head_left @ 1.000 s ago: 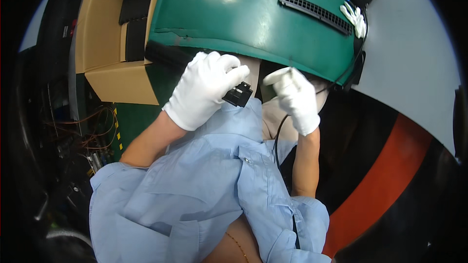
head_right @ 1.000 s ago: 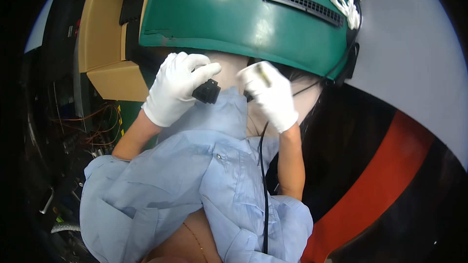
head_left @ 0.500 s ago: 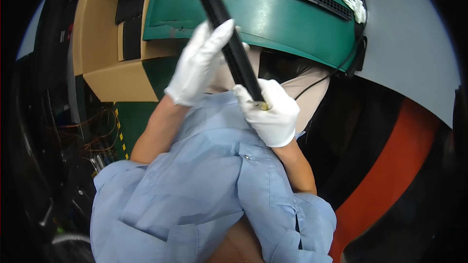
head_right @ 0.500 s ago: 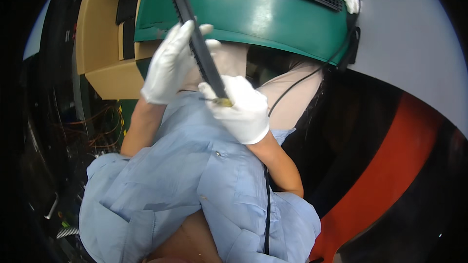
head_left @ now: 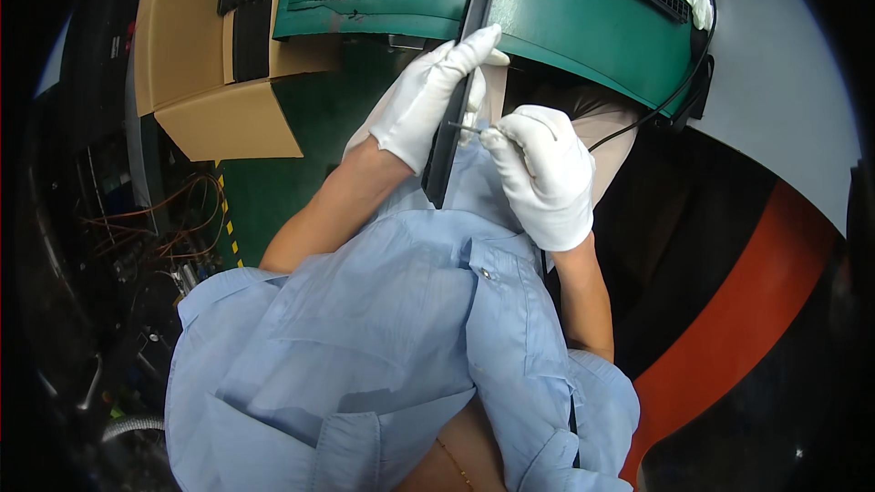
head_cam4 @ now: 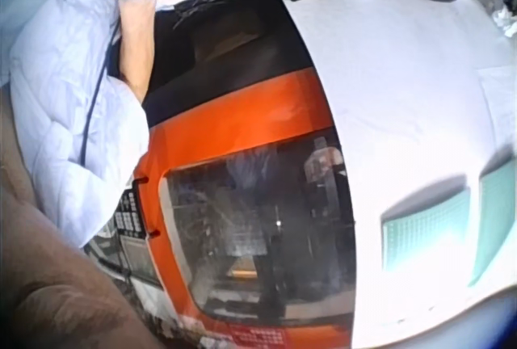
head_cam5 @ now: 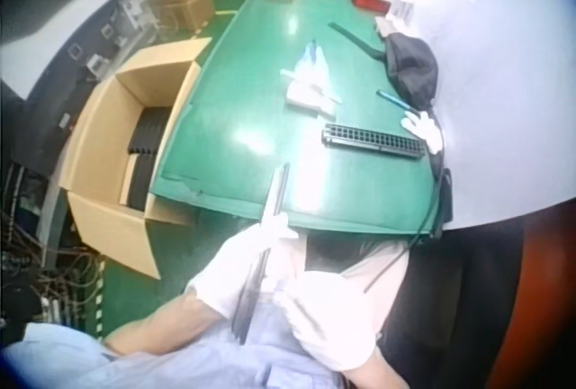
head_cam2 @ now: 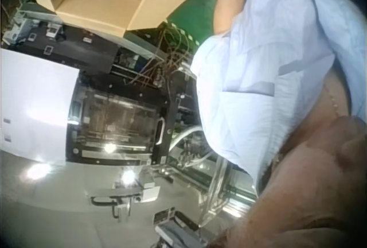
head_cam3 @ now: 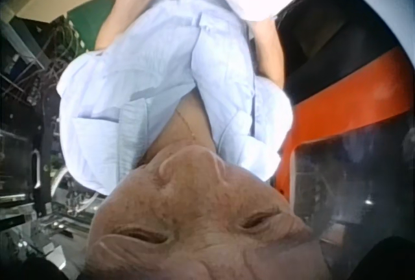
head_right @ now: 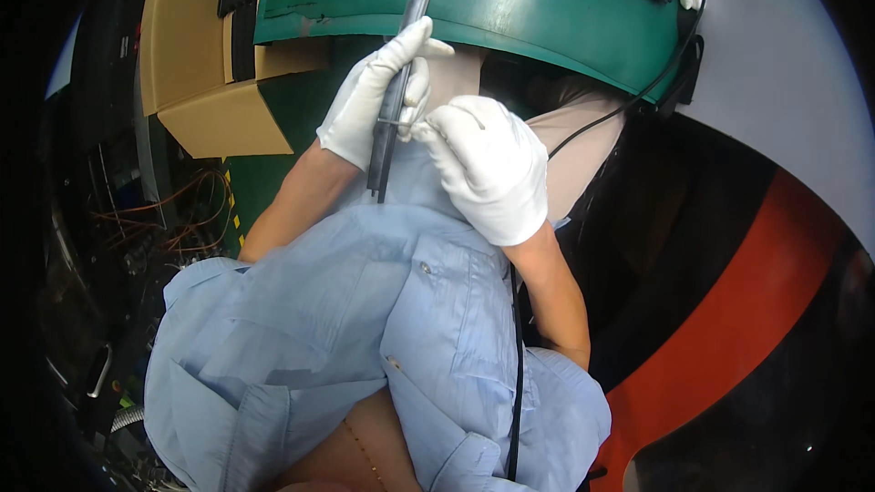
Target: The person sits at a green workbench and assembles black rectangular electronic components. They use a small metal tool to press parts into the components, then place the finished units into a cardboard box. The person also moves to a large industrial machine to insert components into a vertical rack and returns to the bench to continue assembly.
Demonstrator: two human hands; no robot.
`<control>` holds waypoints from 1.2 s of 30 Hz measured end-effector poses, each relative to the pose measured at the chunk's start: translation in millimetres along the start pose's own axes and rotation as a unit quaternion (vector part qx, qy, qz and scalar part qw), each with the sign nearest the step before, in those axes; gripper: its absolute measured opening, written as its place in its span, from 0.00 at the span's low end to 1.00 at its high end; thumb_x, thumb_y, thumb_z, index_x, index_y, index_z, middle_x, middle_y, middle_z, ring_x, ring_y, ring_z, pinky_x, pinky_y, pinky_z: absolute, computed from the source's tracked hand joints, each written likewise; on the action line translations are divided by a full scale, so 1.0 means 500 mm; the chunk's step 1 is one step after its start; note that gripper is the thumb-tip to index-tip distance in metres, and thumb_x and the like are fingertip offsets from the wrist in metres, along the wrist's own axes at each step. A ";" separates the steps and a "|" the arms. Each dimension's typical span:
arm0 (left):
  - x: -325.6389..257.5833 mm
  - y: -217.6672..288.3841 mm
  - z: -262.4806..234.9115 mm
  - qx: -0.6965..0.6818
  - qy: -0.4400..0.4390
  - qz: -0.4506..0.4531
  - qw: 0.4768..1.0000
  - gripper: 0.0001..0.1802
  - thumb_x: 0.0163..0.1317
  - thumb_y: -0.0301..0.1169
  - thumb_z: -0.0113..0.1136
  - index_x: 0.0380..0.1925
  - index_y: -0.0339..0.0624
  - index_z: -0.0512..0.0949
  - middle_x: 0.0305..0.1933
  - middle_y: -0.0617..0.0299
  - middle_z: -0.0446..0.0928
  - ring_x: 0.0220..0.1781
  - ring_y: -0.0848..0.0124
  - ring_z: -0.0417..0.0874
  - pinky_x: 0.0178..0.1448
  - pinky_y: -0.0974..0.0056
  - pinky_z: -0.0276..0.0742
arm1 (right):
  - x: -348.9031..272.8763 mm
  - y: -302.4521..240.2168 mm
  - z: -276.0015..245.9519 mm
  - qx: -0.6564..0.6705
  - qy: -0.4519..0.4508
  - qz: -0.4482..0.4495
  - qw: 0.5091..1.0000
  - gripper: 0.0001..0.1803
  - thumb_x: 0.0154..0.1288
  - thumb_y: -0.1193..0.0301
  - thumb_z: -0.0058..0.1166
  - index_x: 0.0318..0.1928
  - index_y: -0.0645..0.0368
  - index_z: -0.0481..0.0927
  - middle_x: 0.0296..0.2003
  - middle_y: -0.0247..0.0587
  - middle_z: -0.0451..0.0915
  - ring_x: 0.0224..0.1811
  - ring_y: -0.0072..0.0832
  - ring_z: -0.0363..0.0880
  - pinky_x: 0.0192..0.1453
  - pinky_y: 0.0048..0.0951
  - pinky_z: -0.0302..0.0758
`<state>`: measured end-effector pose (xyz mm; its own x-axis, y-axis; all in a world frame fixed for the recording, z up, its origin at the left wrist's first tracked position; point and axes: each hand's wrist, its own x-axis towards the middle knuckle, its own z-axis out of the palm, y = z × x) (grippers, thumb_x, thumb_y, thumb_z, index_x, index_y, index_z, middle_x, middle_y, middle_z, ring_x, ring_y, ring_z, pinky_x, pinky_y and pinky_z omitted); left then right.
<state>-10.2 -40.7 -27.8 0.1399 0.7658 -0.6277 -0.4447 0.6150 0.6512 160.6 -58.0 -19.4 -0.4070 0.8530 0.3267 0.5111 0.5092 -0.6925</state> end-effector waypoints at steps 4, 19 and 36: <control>-0.009 -0.004 0.010 0.010 0.024 -0.010 1.000 0.24 0.75 0.51 0.55 0.43 0.38 0.78 0.17 0.70 0.67 0.12 0.81 0.67 0.16 0.73 0.64 | 0.000 0.011 0.007 -0.058 0.017 -0.068 0.996 0.08 0.55 0.72 0.67 0.35 0.52 0.81 0.31 0.33 0.79 0.27 0.31 0.77 0.29 0.32 0.72; 0.001 -0.018 0.003 -0.008 0.061 -0.003 0.998 0.19 0.73 0.47 0.60 0.34 0.41 0.76 0.12 0.68 0.64 0.08 0.76 0.63 0.15 0.69 0.60 | -0.049 -0.022 -0.015 -0.078 -0.020 -0.140 0.987 0.11 0.48 0.75 0.64 0.35 0.53 0.82 0.32 0.30 0.80 0.24 0.25 0.75 0.24 0.29 0.69; 0.009 -0.016 -0.010 -0.017 0.076 -0.009 0.997 0.20 0.73 0.49 0.60 0.34 0.42 0.75 0.12 0.69 0.64 0.08 0.75 0.64 0.16 0.68 0.60 | -0.083 -0.045 -0.014 -0.025 -0.089 -0.126 0.988 0.11 0.51 0.69 0.68 0.36 0.51 0.82 0.33 0.29 0.80 0.24 0.25 0.75 0.25 0.28 0.69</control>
<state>-10.2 -43.3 -37.8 0.0134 0.7159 -0.6981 -0.4732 0.6196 0.6262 171.2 -103.9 -12.6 -0.6504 0.6669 0.3635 0.4111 0.7115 -0.5699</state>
